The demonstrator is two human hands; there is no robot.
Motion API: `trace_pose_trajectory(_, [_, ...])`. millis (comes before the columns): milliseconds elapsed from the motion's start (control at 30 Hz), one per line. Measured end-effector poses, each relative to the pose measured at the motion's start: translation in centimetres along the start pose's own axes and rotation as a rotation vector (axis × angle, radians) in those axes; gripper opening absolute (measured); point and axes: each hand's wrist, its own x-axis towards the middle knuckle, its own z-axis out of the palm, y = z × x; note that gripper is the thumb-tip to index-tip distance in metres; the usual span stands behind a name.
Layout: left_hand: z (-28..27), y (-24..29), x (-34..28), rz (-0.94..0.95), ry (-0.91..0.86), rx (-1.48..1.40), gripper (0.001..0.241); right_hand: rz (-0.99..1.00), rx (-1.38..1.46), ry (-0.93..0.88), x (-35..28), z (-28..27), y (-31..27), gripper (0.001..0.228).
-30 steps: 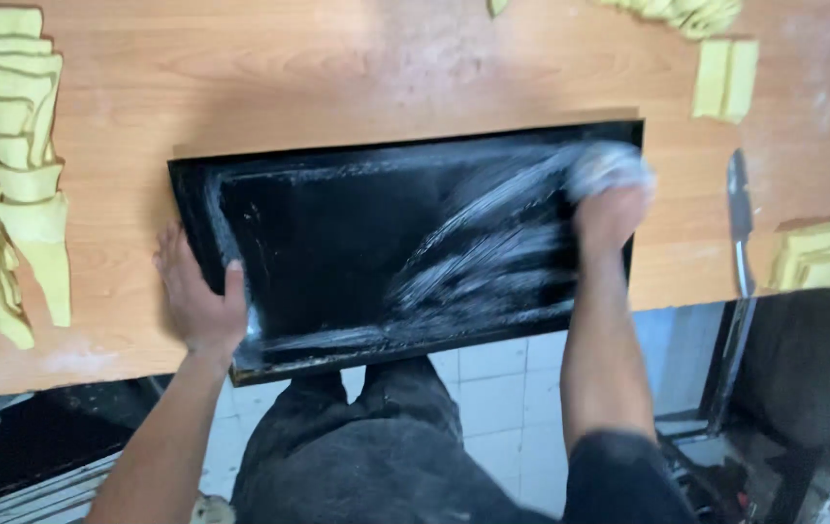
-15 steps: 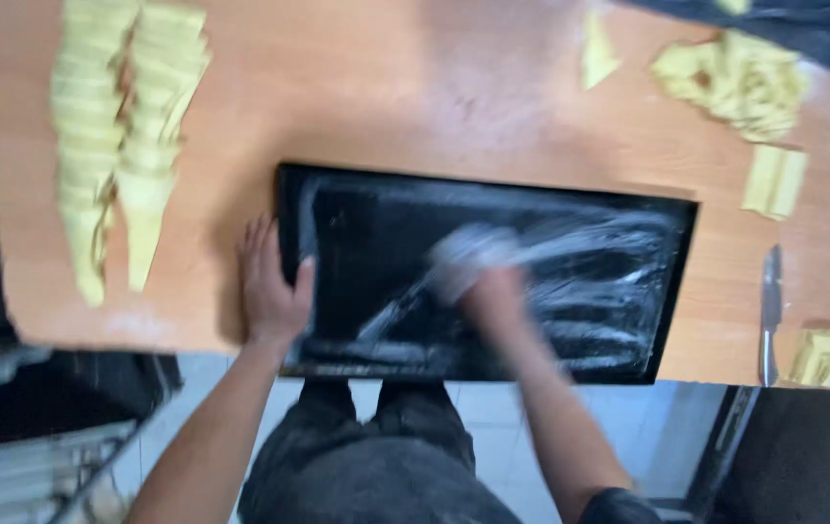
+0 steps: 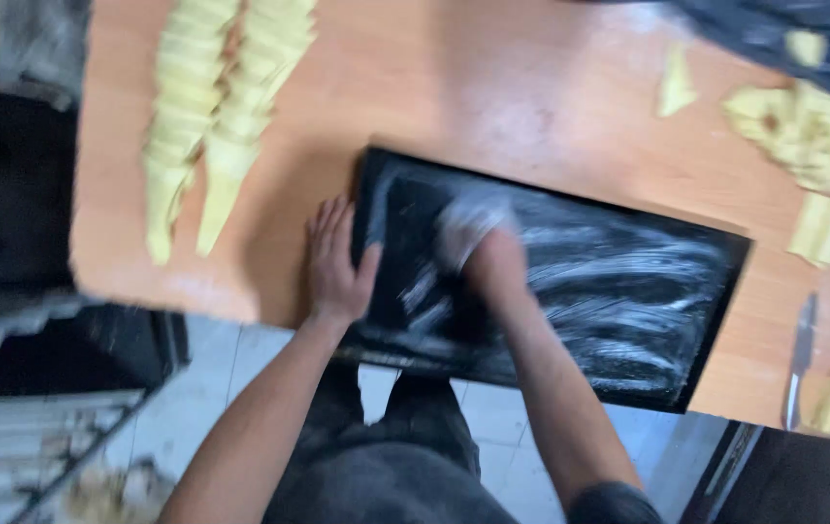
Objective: The recorder prepares, shapes, and arranges various pieces of dough on a baking tray in a commercial kitchen environment.
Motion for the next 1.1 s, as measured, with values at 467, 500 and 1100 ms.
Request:
trace_pose_trajectory(467, [-1.3, 1.0, -2.1, -0.022, -0.015, -0.168, 0.06, 0.294, -0.004, 0.126, 6.8, 0.2, -3.8, 0.017])
trace_pose_trajectory(500, [-0.9, 0.4, -1.3, 0.005, -0.008, -0.174, 0.06, 0.296, -0.012, 0.153, 5.1, 4.0, -6.5, 0.017])
trace_pose_trajectory(1100, [0.6, 1.2, -1.2, -0.04, -0.005, -0.133, 0.042, 0.759, -0.193, 0.286, -26.3, -0.9, 13.7, 0.045])
